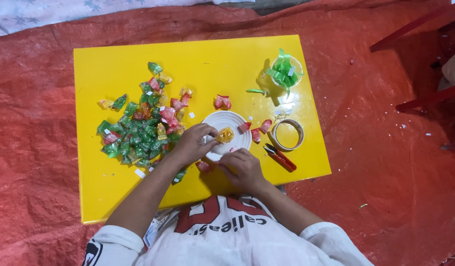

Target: Attaching wrapped candies to a circular base to create a decorative arrangement.

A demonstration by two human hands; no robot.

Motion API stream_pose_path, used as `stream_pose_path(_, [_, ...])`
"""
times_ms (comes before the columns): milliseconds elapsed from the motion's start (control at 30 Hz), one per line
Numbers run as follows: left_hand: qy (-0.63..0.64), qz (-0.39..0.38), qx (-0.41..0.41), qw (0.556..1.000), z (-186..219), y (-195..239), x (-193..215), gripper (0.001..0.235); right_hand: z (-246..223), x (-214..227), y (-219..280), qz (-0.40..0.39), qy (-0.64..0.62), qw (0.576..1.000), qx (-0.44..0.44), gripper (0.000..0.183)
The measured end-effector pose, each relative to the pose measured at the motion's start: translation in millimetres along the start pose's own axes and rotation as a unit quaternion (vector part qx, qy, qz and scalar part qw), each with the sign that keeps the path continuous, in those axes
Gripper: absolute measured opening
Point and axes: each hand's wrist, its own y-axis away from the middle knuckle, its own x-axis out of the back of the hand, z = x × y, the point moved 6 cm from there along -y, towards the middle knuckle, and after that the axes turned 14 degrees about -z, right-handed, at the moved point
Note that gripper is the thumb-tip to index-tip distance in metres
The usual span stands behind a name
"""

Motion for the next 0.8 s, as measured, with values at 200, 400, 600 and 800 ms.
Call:
stream_pose_path(200, [0.088,0.002,-0.009,0.996,-5.7,7.0,-3.0,0.019,-5.6,15.4,0.9,-0.006,-0.087,0.996,-0.025,0.013])
stream_pose_path(400, [0.15,-0.026,0.031,0.988,-14.8,4.9,-5.9,0.018,20.7,12.8,-0.4,-0.021,-0.108,0.991,-0.072,0.014])
stream_pose_path(600, [0.218,-0.065,-0.007,0.974,-8.1,0.9,-5.6,0.023,10.1,48.1,-33.2,0.009,-0.061,0.997,-0.051,0.028])
stream_pose_path(800, [0.207,-0.05,-0.034,0.977,0.6,-5.4,1.0,0.021,-3.5,64.3,-68.3,-0.08,-0.022,0.996,-0.03,0.021])
